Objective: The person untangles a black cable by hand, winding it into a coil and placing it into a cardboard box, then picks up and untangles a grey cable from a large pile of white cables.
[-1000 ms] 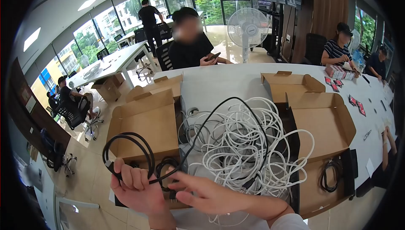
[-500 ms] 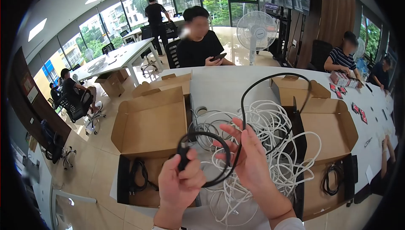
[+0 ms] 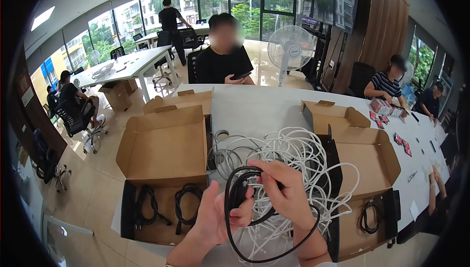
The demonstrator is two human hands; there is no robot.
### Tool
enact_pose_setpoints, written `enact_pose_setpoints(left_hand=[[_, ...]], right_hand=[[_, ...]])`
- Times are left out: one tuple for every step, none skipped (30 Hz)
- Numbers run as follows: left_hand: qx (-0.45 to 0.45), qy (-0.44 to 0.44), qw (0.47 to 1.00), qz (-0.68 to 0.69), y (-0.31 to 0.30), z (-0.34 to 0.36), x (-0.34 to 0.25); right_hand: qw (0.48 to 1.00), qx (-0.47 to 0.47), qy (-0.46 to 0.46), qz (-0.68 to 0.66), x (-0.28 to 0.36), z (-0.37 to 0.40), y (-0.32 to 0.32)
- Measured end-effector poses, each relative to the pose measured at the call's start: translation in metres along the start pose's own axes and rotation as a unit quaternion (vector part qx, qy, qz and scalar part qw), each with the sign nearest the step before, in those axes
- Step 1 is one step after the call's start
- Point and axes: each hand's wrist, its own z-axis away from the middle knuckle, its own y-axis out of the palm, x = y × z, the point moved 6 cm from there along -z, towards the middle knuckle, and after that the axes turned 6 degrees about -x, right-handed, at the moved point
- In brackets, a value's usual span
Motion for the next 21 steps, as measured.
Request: enact_pose_setpoints(left_hand=[[0.001,0.006,0.999,-0.032,-0.001,-0.001,0.001],[0.002,0.011,0.998,-0.064,-0.004,-0.001,0.003],[0.001,0.016,0.995,-0.097,-0.006,-0.002,0.004],[0.016,0.009,0.996,-0.083,-0.005,-0.003,0.004],[0.030,0.003,0.997,-0.069,-0.005,-0.003,0.005],[0.044,-0.003,0.997,-0.056,-0.003,-0.003,0.006],[0.051,-0.004,0.996,-0.066,-0.002,-0.003,0.006],[0.059,-0.004,0.995,-0.077,-0.001,-0.002,0.006],[0.066,-0.005,0.994,-0.087,0.001,-0.002,0.007],[0.081,-0.005,0.992,-0.094,0.003,-0.001,0.009],[0.095,-0.006,0.990,-0.102,0.006,0.000,0.011],[0.109,-0.006,0.988,-0.109,0.009,0.002,0.013],[0.130,-0.003,0.986,-0.104,0.012,0.005,0.013],[0.150,-0.001,0.984,-0.099,0.016,0.008,0.012],[0.170,0.001,0.981,-0.093,0.018,0.011,0.012],[0.177,0.002,0.980,-0.091,0.018,0.012,0.011],[0.183,0.003,0.979,-0.088,0.018,0.012,0.010],[0.190,0.003,0.978,-0.084,0.017,0.012,0.009],[0.180,0.011,0.979,-0.090,0.014,0.012,0.008],[0.170,0.018,0.981,-0.095,0.011,0.011,0.007],[0.161,0.025,0.982,-0.100,0.009,0.010,0.006]], right_hand=[[0.998,0.000,-0.047,0.050,0.006,0.000,-0.001],[0.998,-0.004,-0.044,0.051,0.008,0.000,-0.002],[0.998,-0.008,-0.041,0.051,0.012,0.000,-0.002],[0.998,-0.013,-0.037,0.050,0.013,0.001,-0.002],[0.998,-0.014,-0.035,0.043,0.013,0.001,-0.003],[0.999,-0.016,-0.034,0.037,0.013,0.001,-0.004],[0.999,-0.018,-0.033,0.030,0.013,0.002,-0.004],[0.999,-0.018,-0.039,0.023,0.012,0.002,-0.005],[0.999,-0.018,-0.046,0.016,0.011,0.002,-0.005],[0.998,-0.018,-0.052,0.009,0.010,0.002,-0.005],[0.999,-0.007,-0.047,-0.011,0.008,0.002,-0.005],[0.999,0.004,-0.041,-0.032,0.007,0.002,-0.005],[0.998,0.015,-0.036,-0.053,0.005,0.003,-0.004],[0.995,0.025,0.009,-0.094,0.003,0.003,-0.003],[0.989,0.034,0.054,-0.136,0.003,0.005,-0.001],[0.978,0.043,0.099,-0.177,0.003,0.006,0.001],[0.974,0.045,0.114,-0.190,0.003,0.007,0.001],[0.970,0.046,0.130,-0.202,0.002,0.008,0.002],[0.965,0.048,0.145,-0.215,0.001,0.009,0.003],[0.971,0.044,0.111,-0.206,-0.001,0.008,0.004],[0.977,0.038,0.077,-0.196,-0.006,0.007,0.006]])
